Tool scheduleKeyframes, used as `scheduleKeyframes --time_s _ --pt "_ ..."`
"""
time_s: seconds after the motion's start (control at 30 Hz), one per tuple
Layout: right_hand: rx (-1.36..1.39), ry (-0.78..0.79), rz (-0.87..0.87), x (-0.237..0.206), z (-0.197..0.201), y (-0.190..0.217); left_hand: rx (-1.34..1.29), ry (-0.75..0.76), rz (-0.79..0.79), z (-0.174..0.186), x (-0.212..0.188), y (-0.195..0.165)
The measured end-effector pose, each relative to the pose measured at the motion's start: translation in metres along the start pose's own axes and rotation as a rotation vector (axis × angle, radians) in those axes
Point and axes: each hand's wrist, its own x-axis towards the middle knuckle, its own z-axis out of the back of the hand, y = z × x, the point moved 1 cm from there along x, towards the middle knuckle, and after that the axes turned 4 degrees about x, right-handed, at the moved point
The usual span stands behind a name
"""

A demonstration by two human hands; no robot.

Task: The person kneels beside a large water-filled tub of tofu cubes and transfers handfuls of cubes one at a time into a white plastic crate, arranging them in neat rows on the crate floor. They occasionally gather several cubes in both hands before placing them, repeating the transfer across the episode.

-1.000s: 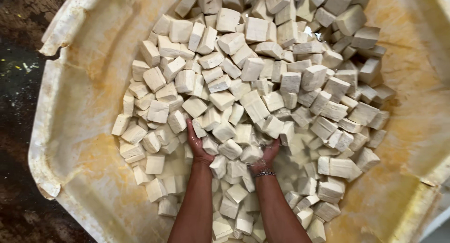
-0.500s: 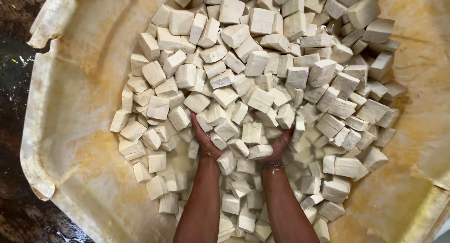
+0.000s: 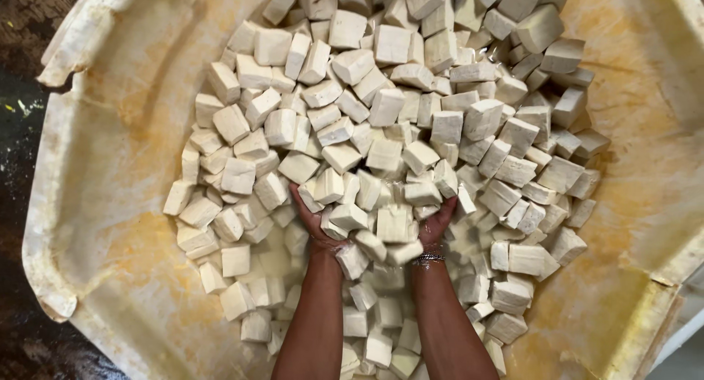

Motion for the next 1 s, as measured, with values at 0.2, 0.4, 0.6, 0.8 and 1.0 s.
scheduleKeyframes --time_s 0.2,0.4,0.6,0.8,1.0 --pt "-0.182 -0.133 0.0 0.003 0.002 -0.001 0.017 -0.025 0.093 -0.012 -0.003 -0.006" --pt "-0.321 -0.28 -0.144 -0.018 -0.038 0.016 0.02 -0.004 0.111 -0.028 -0.013 -0.01" --pt "0.209 0.031 -0.305 -0.026 -0.052 0.018 -0.006 0.058 0.093 -0.044 -0.03 -0.008" --pt "0.273 0.04 -0.295 -0.033 -0.064 0.036 -0.065 0.199 0.029 -0.075 -0.066 -0.01" --pt "0.327 0.154 -0.216 -0.079 -0.125 0.089 -0.131 0.378 -0.026 -0.121 -0.132 -0.02"
